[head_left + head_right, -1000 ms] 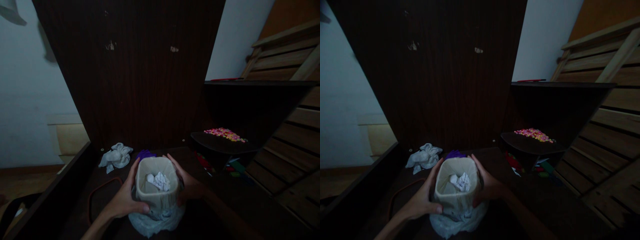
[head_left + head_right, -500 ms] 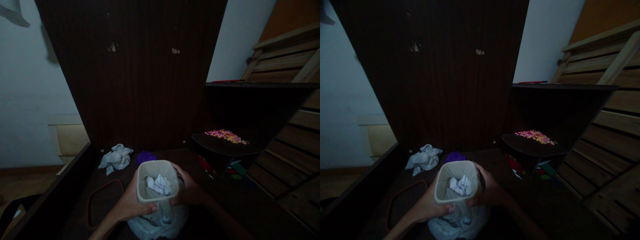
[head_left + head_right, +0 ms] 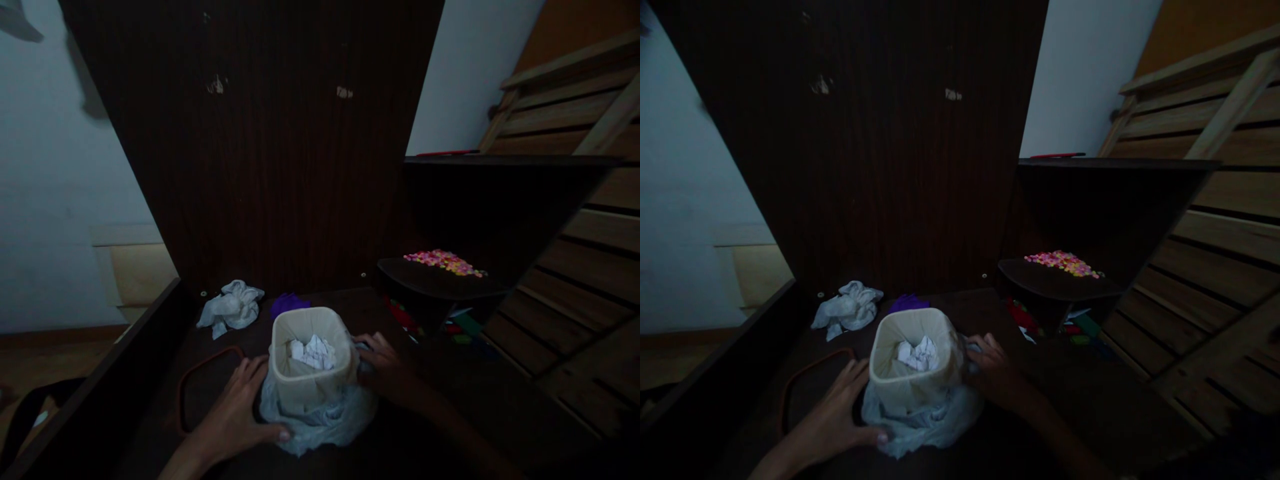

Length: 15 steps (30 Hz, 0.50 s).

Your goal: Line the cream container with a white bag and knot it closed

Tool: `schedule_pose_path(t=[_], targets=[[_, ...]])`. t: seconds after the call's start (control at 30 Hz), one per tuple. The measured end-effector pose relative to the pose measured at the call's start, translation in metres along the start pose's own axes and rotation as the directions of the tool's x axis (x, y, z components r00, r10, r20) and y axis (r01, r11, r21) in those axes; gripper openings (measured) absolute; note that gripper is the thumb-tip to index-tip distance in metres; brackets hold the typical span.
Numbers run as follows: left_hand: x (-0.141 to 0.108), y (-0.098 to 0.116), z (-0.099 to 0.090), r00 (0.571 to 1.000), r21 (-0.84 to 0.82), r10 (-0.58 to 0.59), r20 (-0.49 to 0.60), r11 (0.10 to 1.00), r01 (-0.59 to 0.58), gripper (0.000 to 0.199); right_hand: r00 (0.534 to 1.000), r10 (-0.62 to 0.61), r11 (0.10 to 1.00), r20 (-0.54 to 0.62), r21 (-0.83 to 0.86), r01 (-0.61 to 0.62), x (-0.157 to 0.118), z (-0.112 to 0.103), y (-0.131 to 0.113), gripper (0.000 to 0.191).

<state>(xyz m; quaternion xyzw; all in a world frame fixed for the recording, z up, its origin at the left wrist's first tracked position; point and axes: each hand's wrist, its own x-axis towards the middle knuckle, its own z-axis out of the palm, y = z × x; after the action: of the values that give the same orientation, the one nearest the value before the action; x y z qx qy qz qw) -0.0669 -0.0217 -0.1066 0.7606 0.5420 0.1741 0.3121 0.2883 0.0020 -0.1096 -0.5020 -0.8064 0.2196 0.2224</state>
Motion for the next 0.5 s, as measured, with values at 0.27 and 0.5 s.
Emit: schedule_pose_path(t=[0.27, 0.5], targets=[[-0.006, -0.007, 0.011, 0.975, -0.087, 0.169, -0.148, 0.979, -0.183, 0.027, 0.951, 0.245, 0.783, -0.189, 0.617, -0.079, 0.0, 0.025, 0.013, 0.03], [-0.004, 0.01, -0.003, 0.871, -0.364, -0.076, -0.486, 0.923, -0.123, 0.022, 0.892, 0.404, 0.468, -0.202, 0.884, -0.012, 0.016, 0.029, 0.018, 0.018]])
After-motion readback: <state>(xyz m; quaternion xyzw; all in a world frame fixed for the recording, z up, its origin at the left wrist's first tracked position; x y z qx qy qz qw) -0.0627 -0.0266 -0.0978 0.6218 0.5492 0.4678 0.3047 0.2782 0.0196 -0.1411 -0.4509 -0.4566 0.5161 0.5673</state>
